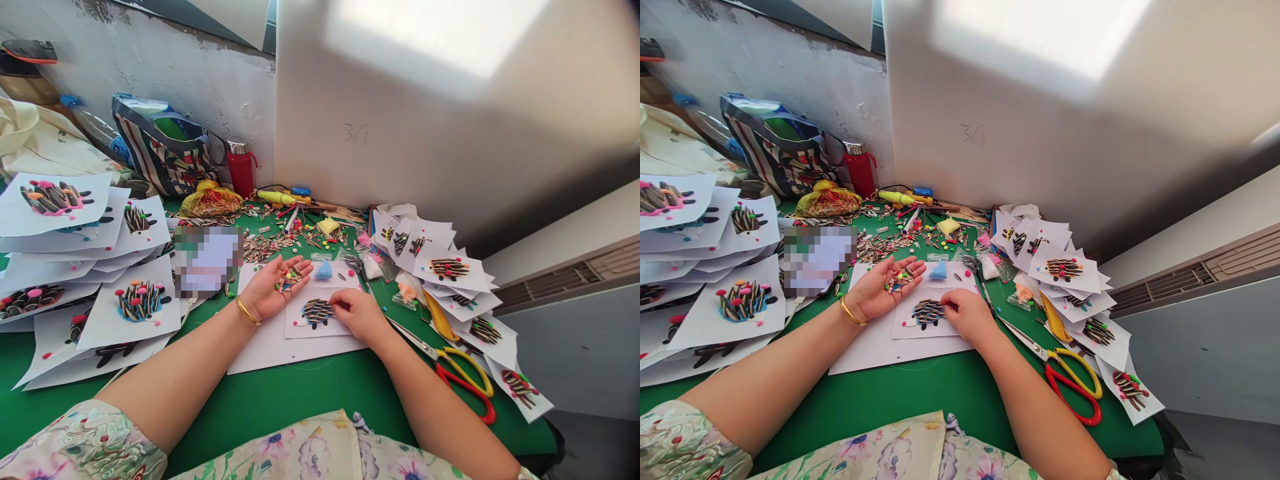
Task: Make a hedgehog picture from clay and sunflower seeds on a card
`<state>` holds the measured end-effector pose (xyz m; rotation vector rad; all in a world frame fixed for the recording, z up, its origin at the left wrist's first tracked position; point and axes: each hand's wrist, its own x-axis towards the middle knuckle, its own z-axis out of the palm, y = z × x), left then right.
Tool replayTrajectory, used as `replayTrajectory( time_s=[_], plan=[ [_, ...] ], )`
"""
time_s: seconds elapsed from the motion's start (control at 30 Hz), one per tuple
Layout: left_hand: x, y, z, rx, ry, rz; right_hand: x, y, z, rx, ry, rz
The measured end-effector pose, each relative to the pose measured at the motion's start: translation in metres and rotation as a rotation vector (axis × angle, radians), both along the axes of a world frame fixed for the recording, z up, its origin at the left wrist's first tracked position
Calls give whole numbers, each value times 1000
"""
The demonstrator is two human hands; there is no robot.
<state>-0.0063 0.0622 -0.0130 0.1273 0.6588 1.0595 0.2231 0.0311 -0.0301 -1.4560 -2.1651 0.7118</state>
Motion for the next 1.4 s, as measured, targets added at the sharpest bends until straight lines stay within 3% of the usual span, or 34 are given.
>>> replayTrajectory(
  time_s=[0.4,0.6,0.73,0.87,0.97,1.1,1.27,1.4],
  plan=[
    [0,0,0,0,-3,-2,-2,2,0,6,-117,44],
    [-1,-1,0,2,3,-1,3,0,10,-33,-57,29],
    [-1,-1,0,-6,0,1,6,-1,18,30,15,-54],
    [-1,-1,-1,-3,-15,1,1,4,28,65,-48,-74],
    [-1,-1,-3,1,-19,-1,-7,19,36,141,-113,-22],
    [-2,0,-7,9,-40,-11,-22,60,42,248,-214,-6],
    [-3,1,-8,14,-38,-23,-53,116,39,187,-474,-58],
    [-2,1,-6,-2,-36,-17,-80,143,31,138,-537,-84]
  ],
)
